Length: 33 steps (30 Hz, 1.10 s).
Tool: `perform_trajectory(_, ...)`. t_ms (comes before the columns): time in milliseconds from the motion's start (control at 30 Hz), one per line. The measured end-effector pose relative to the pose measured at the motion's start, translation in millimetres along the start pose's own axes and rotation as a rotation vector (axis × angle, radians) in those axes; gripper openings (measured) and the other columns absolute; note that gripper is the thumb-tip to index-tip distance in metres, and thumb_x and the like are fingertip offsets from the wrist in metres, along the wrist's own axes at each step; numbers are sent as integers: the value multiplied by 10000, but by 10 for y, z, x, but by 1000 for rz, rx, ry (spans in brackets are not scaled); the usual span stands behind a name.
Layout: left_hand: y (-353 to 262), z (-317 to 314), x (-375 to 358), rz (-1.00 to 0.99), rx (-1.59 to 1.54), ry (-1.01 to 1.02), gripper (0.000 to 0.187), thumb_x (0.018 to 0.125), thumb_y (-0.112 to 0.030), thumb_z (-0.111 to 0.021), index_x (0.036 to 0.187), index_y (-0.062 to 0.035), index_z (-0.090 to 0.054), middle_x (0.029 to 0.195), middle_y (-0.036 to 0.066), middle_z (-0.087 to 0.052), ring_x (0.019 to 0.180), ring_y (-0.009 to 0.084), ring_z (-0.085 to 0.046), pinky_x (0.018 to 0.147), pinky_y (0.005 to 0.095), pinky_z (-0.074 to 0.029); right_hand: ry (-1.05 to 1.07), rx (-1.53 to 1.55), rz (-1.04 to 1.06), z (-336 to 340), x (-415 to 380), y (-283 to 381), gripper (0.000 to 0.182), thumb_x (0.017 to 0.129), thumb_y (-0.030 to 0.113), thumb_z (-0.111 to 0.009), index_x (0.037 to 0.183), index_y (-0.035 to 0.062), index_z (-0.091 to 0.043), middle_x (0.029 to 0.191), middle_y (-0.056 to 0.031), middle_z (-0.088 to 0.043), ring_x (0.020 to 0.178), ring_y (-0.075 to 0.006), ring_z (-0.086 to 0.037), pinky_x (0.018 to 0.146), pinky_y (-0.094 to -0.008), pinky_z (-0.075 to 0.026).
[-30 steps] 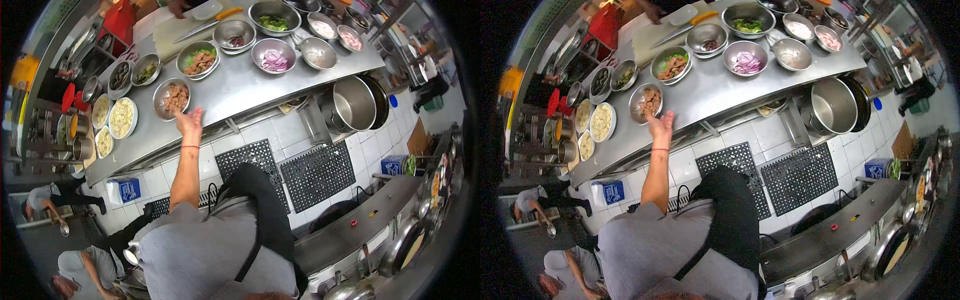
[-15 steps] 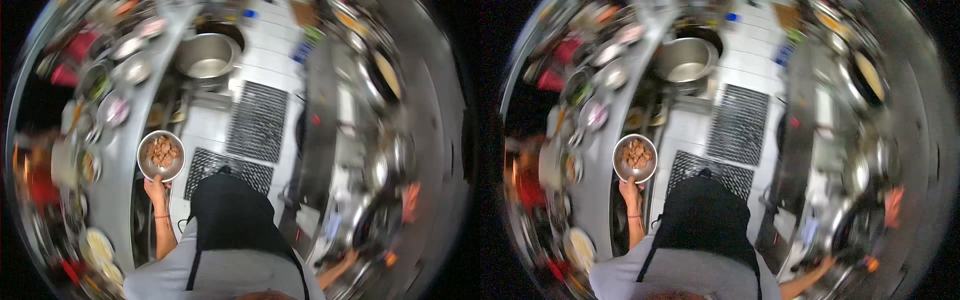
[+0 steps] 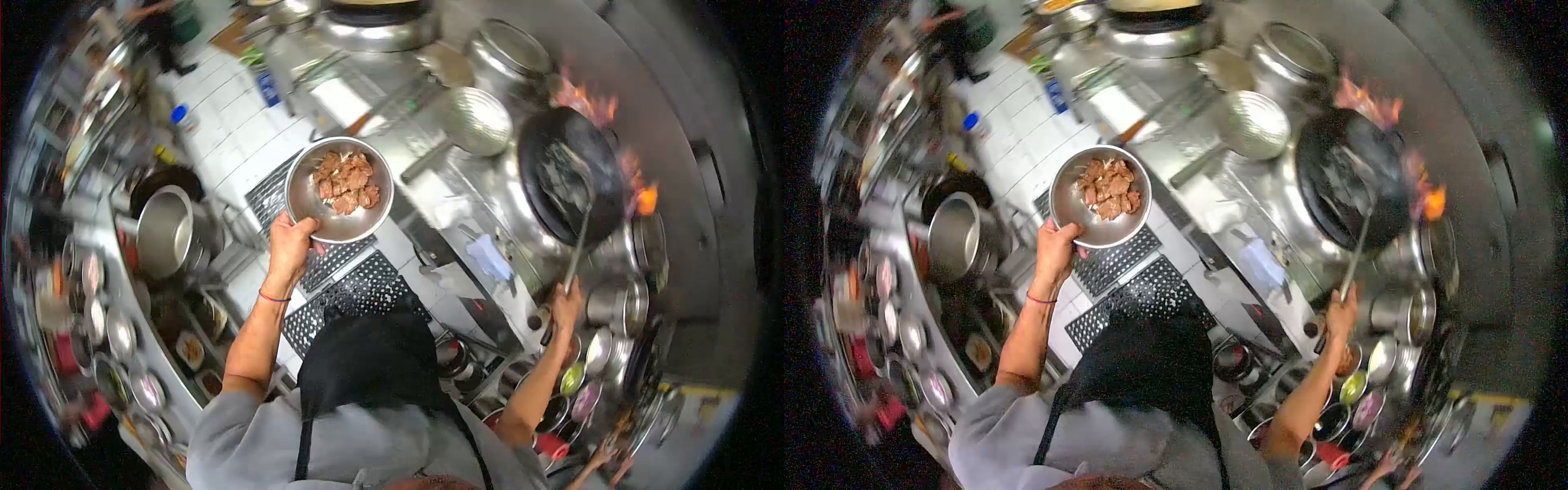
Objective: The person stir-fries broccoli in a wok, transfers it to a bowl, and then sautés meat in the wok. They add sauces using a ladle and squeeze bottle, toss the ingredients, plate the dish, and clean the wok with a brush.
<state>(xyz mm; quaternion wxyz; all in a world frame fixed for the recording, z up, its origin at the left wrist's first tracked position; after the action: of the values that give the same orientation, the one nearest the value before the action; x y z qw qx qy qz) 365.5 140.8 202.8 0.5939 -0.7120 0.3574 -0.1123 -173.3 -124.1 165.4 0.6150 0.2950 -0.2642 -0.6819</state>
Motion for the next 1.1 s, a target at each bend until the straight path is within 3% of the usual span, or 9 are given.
perform_trajectory(100,-96,-702,305,7,64,153,211,773,33,-538,972,66,-598,801,128,-669,516,165,-605,385,254,-482,-81,20,5,-25,-307,243,554,910,110,-584,1421,27,-388,1374,-171,-509,1201,-214,-518,981,-294,-400)
perform_trajectory(267,-264,-2133,675,-195,191,366,256,774,-21,-531,988,86,-620,854,130,-673,618,171,-634,474,265,-525,-185,-116,58,-85,-468,308,594,867,19,-592,1426,71,-398,1313,-202,-552,1203,-287,-545,1007,-329,-406)
perform_trajectory(400,-218,-3214,919,-647,604,438,128,768,-42,-590,816,69,-631,600,145,-594,593,143,-615,513,347,-479,-214,2,-12,-173,-538,377,606,836,-44,-573,1410,80,-427,1286,-225,-564,1189,-278,-557,991,-316,-413)
perform_trajectory(500,94,-3950,1138,-1009,659,486,58,722,24,-528,739,28,-583,711,286,-561,648,456,-554,583,450,-452,-264,52,-13,-176,-596,409,590,829,-53,-569,1393,67,-447,1274,-233,-569,1173,-283,-570,966,-322,-431)
perform_trajectory(567,225,-4367,1154,-1098,679,544,59,726,21,-541,760,25,-589,852,287,-606,722,446,-603,647,487,-481,-254,-5,-136,-77,-673,451,585,806,-6,-620,1369,80,-483,1191,-216,-624,1047,-272,-640,883,-301,-457)
perform_trajectory(633,390,-4746,1174,-1318,752,585,38,704,6,-608,732,28,-595,1013,280,-604,739,449,-623,687,502,-511,-337,-40,-12,4,-703,346,573,806,-25,-610,1359,61,-487,1197,-215,-621,1088,-283,-629,895,-304,-456)
perform_trajectory(900,551,-5463,1177,-1500,887,530,58,775,-31,-543,790,3,-588,1250,261,-520,703,398,-667,647,450,-566,-274,-69,-51,444,-685,430,544,824,-86,-563,1351,27,-489,1233,-229,-595,1145,-311,-593,934,-314,-446)
perform_trajectory(1000,737,-5501,1082,-1578,1082,769,80,767,-42,-572,815,17,-596,1111,297,-569,647,357,-677,598,434,-573,-249,-203,-78,484,-530,516,531,824,-60,-581,1341,31,-501,1177,-232,-622,1077,-318,-626,914,-326,-459)
perform_trajectory(1100,771,-5505,1153,-1237,1334,584,125,803,-78,-567,828,37,-606,860,213,-658,603,332,-666,524,392,-558,-235,-413,-46,489,-538,354,511,830,18,-611,1330,56,-519,1126,-221,-640,926,-330,-664,762,-349,-504)
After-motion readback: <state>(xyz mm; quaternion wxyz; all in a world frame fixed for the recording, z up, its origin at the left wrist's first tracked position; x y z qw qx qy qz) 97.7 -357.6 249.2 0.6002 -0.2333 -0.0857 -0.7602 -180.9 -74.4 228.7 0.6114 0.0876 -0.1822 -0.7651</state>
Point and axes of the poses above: each hand's wrist, its own x-axis towards the middle knuckle, its own z-axis out of the back of the hand, y = z × x, the point moved 3 cm from there along x, towards the middle knuckle
